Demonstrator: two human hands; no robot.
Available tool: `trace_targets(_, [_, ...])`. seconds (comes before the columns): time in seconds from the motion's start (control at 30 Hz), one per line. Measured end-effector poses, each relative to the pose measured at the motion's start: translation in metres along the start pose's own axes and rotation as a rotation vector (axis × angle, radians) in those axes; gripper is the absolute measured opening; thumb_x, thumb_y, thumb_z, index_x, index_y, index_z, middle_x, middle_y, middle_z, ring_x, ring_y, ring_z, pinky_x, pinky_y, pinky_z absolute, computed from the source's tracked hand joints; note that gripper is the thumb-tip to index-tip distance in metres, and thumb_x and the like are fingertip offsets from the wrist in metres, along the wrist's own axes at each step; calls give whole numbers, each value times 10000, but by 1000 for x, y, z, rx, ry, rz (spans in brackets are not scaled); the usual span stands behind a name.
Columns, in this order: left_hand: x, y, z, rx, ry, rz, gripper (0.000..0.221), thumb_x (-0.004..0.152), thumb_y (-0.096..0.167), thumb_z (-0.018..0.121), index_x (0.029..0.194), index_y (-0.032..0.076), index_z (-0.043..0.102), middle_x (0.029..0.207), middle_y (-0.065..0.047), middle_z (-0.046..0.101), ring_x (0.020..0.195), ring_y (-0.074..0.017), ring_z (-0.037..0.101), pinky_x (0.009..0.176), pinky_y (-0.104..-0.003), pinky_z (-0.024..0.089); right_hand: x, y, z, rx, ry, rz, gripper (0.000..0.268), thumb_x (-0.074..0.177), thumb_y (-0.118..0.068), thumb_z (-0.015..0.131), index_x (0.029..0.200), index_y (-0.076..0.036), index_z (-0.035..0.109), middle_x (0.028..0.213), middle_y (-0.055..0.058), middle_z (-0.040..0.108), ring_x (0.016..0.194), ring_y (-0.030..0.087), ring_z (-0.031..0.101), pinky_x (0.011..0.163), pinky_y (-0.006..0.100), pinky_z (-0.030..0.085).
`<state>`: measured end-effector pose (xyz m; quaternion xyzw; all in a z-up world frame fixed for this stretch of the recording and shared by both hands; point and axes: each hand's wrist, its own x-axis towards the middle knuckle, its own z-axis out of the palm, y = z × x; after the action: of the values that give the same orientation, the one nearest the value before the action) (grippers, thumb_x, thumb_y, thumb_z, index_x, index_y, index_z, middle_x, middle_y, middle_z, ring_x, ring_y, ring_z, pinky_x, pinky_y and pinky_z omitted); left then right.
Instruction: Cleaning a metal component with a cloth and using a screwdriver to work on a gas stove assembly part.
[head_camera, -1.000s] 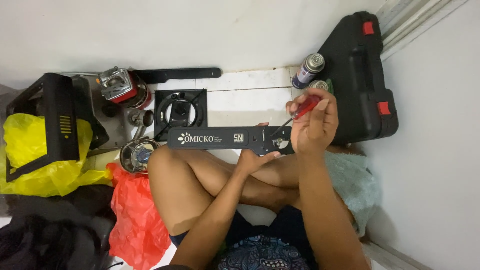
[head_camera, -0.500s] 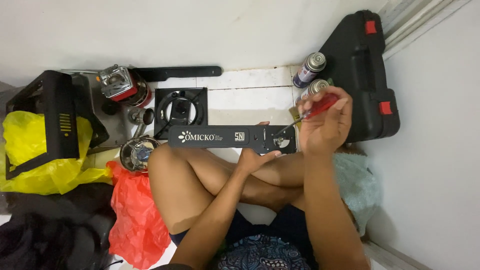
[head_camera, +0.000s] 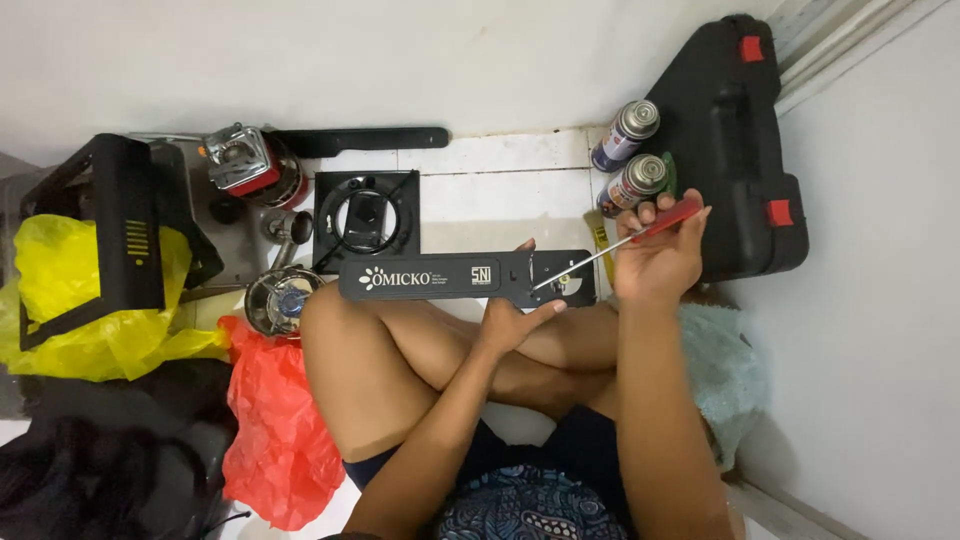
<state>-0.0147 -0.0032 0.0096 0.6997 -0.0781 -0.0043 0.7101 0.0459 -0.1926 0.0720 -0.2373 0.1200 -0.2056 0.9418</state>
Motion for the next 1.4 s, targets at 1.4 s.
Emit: trace_targets(1.4, [-58,-69,-35,99,1,-175,863,766,192,870,1501,17,454,1489,-180,505,1436,-296,431,1217,-493,297,-17,42,-17,191,97,234,363,983,-472,599,1094,-139,694,900,22,490,777,190,502,674,307,411])
